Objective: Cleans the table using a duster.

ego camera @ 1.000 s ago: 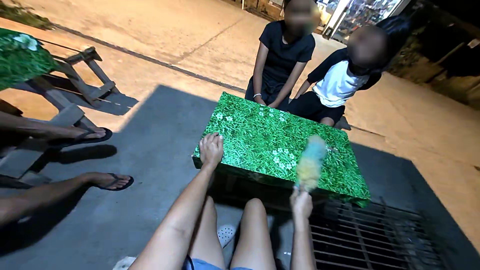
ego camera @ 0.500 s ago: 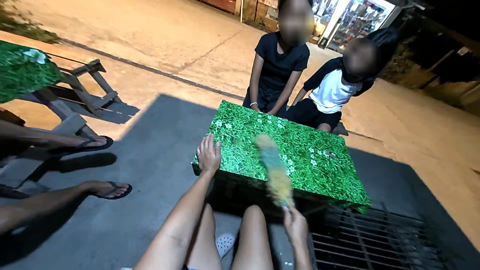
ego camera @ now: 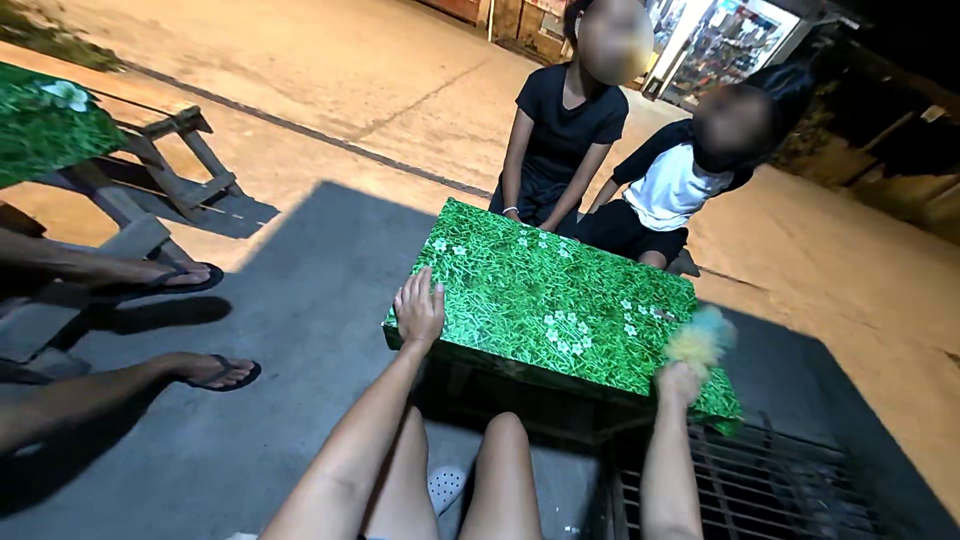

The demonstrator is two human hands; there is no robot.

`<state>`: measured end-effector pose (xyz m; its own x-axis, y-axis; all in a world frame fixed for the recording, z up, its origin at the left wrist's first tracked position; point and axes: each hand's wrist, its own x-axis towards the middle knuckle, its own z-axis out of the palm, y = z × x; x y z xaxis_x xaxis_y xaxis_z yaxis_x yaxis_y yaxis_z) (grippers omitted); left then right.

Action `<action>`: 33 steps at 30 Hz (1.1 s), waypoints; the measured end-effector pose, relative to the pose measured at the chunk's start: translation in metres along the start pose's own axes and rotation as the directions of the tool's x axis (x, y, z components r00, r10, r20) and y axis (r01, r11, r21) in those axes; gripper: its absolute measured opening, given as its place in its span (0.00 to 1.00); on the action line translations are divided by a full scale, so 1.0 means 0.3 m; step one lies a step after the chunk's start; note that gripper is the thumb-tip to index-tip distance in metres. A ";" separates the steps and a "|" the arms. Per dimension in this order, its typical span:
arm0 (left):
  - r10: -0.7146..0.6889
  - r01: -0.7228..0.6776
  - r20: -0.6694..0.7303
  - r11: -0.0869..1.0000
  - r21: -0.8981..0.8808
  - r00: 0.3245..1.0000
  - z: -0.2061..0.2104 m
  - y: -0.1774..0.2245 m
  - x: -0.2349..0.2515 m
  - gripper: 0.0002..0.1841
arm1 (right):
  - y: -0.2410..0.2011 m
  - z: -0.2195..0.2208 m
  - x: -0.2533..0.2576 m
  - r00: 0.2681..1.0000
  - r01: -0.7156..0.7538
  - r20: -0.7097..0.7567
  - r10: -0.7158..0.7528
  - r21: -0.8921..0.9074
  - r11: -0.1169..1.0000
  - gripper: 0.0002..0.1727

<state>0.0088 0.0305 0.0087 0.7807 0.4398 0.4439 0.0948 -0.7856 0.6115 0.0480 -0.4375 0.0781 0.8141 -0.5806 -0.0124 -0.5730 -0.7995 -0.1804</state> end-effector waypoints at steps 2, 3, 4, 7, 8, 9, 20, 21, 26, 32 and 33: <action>0.005 -0.005 -0.006 1.000 0.007 1.000 0.005 -0.003 -0.004 0.31 | -0.114 0.016 0.016 0.999 0.038 0.017 -0.038 -0.001 0.999 0.24; 0.008 -0.008 -0.014 1.000 0.009 1.000 0.007 -0.006 -0.002 0.31 | -0.172 0.025 0.014 0.998 0.061 0.019 -0.061 0.008 0.998 0.24; 0.010 -0.009 -0.022 1.000 0.009 1.000 0.008 -0.006 0.001 0.31 | -0.232 0.033 0.003 0.995 0.095 0.013 -0.095 0.025 0.995 0.23; -0.005 0.005 -0.014 1.000 0.006 1.000 0.003 -0.001 0.003 0.30 | -0.408 0.055 -0.081 0.977 0.206 0.049 -0.209 0.062 0.977 0.23; -0.008 0.008 -0.012 1.000 0.005 1.000 0.002 0.001 0.003 0.30 | -0.463 0.062 -0.115 0.966 0.242 0.076 -0.247 0.073 0.968 0.24; -0.009 0.009 -0.011 1.000 0.002 1.000 0.002 0.001 0.004 0.30 | -0.518 0.073 -0.150 0.953 0.279 0.100 -0.285 0.073 0.958 0.24; 0.012 -0.011 -0.088 1.000 0.010 0.996 0.015 -0.012 -0.009 0.36 | -0.868 0.176 -0.659 0.576 0.769 0.255 -0.777 0.154 0.621 0.22; 0.028 -0.025 -0.094 0.999 0.025 0.995 0.015 -0.012 -0.011 0.37 | -0.878 0.173 -0.700 0.539 0.793 0.275 -0.796 0.153 0.590 0.22; 0.085 -0.090 -0.157 0.996 -0.023 0.984 0.022 -0.029 -0.016 0.40 | -0.838 0.160 -0.830 0.374 0.881 0.332 -0.866 0.164 0.443 0.15; 0.079 -0.102 -0.148 0.982 -0.161 0.986 -0.056 -0.061 -0.096 0.41 | -0.701 0.187 -0.820 0.139 0.928 0.345 -0.928 0.283 0.244 0.22; 0.078 -0.106 -0.180 0.983 -0.151 0.981 -0.069 -0.063 -0.115 0.40 | -0.678 0.197 -0.815 0.105 0.928 0.346 -0.932 0.302 0.217 0.24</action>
<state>-0.0326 0.0392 -0.0046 0.6615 0.4487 0.6009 -0.0827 -0.7528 0.6531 -0.0290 -0.1239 0.0598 0.6526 0.7376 -0.1733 0.6602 -0.6658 -0.3477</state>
